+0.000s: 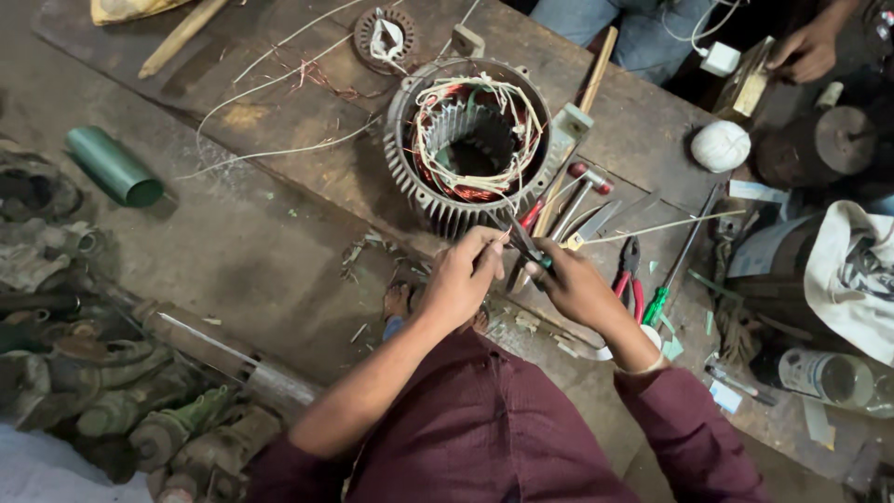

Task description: The person is rewinding an electric motor stator. They use pliers and a wooden stick to insert and arrange copper wires into the stator slots, and use scissors to trim the wires.

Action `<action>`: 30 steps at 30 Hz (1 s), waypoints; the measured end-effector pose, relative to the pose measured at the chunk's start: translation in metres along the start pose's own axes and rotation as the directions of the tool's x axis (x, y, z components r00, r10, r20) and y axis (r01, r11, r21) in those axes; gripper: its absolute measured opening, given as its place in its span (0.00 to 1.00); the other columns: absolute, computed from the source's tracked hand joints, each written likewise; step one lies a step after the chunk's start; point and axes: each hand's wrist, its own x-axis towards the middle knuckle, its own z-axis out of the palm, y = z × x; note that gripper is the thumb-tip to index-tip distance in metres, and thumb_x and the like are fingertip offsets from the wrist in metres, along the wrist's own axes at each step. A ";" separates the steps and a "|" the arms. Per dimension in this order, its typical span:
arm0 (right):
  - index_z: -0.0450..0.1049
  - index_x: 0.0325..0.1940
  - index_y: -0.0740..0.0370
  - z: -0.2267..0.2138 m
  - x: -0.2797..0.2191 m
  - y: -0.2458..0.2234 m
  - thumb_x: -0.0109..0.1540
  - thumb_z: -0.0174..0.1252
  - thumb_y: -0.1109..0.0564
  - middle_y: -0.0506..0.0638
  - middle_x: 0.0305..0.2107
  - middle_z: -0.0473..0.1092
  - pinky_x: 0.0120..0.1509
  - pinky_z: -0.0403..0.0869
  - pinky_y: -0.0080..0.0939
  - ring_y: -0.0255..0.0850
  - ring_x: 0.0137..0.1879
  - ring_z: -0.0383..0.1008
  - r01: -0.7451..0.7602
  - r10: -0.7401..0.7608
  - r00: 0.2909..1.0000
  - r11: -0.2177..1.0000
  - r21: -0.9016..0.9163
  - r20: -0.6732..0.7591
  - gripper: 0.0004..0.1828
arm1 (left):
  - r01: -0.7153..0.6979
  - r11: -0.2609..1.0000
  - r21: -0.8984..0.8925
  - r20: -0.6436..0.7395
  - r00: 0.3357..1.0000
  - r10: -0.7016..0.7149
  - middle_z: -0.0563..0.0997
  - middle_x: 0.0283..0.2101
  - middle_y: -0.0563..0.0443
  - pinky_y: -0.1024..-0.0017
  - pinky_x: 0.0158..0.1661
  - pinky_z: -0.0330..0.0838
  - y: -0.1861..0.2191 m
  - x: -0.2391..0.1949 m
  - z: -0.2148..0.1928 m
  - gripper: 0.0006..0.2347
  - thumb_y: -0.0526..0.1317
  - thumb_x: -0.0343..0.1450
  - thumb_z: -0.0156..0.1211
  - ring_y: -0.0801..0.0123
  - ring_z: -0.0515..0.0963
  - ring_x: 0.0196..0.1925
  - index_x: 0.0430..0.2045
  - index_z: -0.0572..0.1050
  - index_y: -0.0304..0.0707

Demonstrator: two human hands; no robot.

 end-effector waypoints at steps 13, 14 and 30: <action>0.65 0.63 0.60 -0.014 0.027 -0.033 0.66 0.55 0.47 0.66 0.29 0.76 0.41 0.75 0.57 0.63 0.37 0.80 -0.091 0.083 0.990 0.993 0.072 0.110 0.25 | 0.017 1.000 0.026 0.013 1.000 -0.018 0.82 0.24 0.51 0.71 0.28 0.73 -0.004 0.000 -0.004 0.09 0.37 0.77 0.52 0.74 0.81 0.24 0.49 0.76 0.39; 0.64 0.64 0.59 -0.010 0.027 -0.033 0.66 0.55 0.47 0.67 0.27 0.76 0.41 0.75 0.57 0.63 0.35 0.81 -0.209 0.192 0.967 0.974 0.087 0.169 0.25 | 0.004 1.000 0.025 0.030 1.000 -0.005 0.82 0.25 0.50 0.71 0.29 0.74 -0.003 -0.001 -0.004 0.09 0.36 0.77 0.52 0.72 0.81 0.25 0.50 0.75 0.38; 0.68 0.64 0.63 0.038 -0.073 0.061 0.65 0.58 0.44 0.60 0.44 0.78 0.52 0.74 0.46 0.47 0.50 0.78 -0.125 0.112 0.989 0.983 0.135 0.100 0.29 | -0.071 0.363 0.929 0.067 0.997 0.022 0.82 0.43 0.43 0.50 0.54 0.68 -0.124 0.024 -0.178 0.08 0.37 0.67 0.55 0.51 0.79 0.51 0.34 0.82 0.45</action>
